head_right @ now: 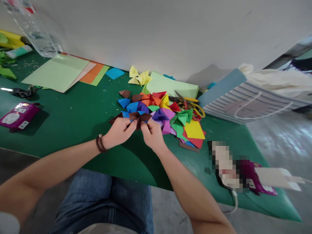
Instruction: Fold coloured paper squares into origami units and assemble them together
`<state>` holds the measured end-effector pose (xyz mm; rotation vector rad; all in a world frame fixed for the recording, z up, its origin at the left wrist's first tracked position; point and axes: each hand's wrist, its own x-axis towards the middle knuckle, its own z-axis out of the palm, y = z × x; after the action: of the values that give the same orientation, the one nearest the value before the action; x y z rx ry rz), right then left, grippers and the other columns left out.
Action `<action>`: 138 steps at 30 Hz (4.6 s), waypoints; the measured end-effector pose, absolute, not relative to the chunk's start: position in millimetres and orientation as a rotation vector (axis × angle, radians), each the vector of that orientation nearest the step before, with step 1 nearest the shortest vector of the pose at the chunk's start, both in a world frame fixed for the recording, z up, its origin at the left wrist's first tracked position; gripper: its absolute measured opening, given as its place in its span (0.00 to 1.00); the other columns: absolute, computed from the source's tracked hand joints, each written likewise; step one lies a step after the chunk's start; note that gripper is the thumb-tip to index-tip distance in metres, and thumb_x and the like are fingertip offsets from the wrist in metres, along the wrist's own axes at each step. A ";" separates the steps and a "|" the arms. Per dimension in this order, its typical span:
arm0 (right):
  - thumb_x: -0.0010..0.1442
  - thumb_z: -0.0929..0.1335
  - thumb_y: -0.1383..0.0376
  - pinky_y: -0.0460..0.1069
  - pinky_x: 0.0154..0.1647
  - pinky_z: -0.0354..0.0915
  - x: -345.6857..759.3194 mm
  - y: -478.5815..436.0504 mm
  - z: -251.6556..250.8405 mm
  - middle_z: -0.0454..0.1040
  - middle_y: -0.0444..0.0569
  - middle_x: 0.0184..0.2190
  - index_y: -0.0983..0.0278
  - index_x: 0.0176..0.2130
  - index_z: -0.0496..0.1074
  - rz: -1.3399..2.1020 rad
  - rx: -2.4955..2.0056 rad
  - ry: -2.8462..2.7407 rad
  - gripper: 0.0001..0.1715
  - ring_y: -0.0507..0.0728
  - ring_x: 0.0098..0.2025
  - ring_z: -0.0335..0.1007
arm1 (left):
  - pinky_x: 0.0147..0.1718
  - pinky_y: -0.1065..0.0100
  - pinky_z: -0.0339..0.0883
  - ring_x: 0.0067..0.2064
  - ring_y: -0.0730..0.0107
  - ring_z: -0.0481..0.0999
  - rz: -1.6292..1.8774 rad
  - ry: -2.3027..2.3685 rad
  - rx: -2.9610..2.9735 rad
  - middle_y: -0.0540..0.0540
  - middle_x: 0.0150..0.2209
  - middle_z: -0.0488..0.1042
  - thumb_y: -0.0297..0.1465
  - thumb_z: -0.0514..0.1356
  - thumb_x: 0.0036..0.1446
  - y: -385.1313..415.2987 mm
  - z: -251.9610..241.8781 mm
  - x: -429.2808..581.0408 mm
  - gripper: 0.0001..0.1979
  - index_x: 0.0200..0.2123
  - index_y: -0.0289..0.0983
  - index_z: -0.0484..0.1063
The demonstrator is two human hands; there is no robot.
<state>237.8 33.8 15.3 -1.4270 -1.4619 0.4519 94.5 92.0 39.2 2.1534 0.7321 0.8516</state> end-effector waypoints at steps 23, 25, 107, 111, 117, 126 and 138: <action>0.56 0.61 0.62 0.45 0.19 0.47 233.0 33.8 20.7 0.54 0.39 0.15 0.62 0.18 0.55 0.302 -1.500 -1.413 0.18 0.48 0.19 0.48 | 0.21 0.68 0.40 0.19 0.79 0.49 0.812 0.782 1.956 0.55 0.14 0.49 0.37 0.49 0.60 97.0 29.6 97.2 0.24 0.14 0.37 0.48; 0.55 0.62 0.63 0.46 0.19 0.47 233.0 34.3 20.7 0.53 0.39 0.14 0.62 0.17 0.55 0.313 -1.507 -1.406 0.18 0.48 0.19 0.48 | 0.21 0.68 0.40 0.18 0.79 0.49 0.794 0.789 1.956 0.55 0.14 0.49 0.37 0.49 0.60 97.2 28.6 97.5 0.24 0.14 0.37 0.49; 0.55 0.72 0.61 0.48 0.35 0.69 264.3 33.6 24.4 0.74 0.44 0.34 0.54 0.51 0.71 0.527 -1.199 -1.237 0.22 0.53 0.35 0.71 | 0.40 0.66 0.72 0.37 0.71 0.77 0.720 0.386 1.289 0.48 0.33 0.78 0.24 0.71 0.39 117.5 32.3 90.6 0.20 0.39 0.33 0.73; 0.53 0.74 0.60 0.45 0.33 0.68 266.7 37.0 25.7 0.72 0.42 0.30 0.54 0.46 0.73 0.706 -1.130 -1.172 0.20 0.50 0.33 0.69 | 0.37 0.66 0.73 0.34 0.72 0.77 0.590 0.408 1.176 0.48 0.32 0.77 0.28 0.72 0.38 119.3 35.5 87.4 0.20 0.38 0.34 0.73; 0.51 0.75 0.61 0.45 0.31 0.69 265.3 33.3 34.1 0.73 0.42 0.29 0.56 0.44 0.72 0.829 -1.153 -1.211 0.19 0.51 0.32 0.71 | 0.40 0.66 0.70 0.35 0.72 0.75 0.502 0.532 1.074 0.49 0.31 0.75 0.39 0.70 0.45 120.6 41.3 83.7 0.16 0.31 0.34 0.75; 0.49 0.75 0.59 0.47 0.33 0.70 261.2 38.3 37.1 0.75 0.45 0.33 0.59 0.43 0.73 1.112 -1.154 -1.156 0.21 0.53 0.34 0.72 | 0.41 0.67 0.61 0.39 0.70 0.69 0.543 0.562 1.252 0.48 0.35 0.71 0.33 0.67 0.48 123.0 47.7 78.2 0.07 0.26 0.36 0.76; 0.56 0.69 0.51 0.46 0.27 0.56 258.2 39.1 42.4 0.68 0.44 0.26 0.64 0.33 0.74 1.268 -1.209 -1.247 0.19 0.50 0.27 0.59 | 0.33 0.70 0.54 0.34 0.73 0.62 0.459 0.550 1.398 0.50 0.30 0.63 0.36 0.61 0.57 122.3 56.0 69.8 0.11 0.28 0.36 0.67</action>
<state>258.2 39.1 42.4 -1.2094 -1.2472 1.2682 69.8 122.3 56.0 1.3983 0.5505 0.4586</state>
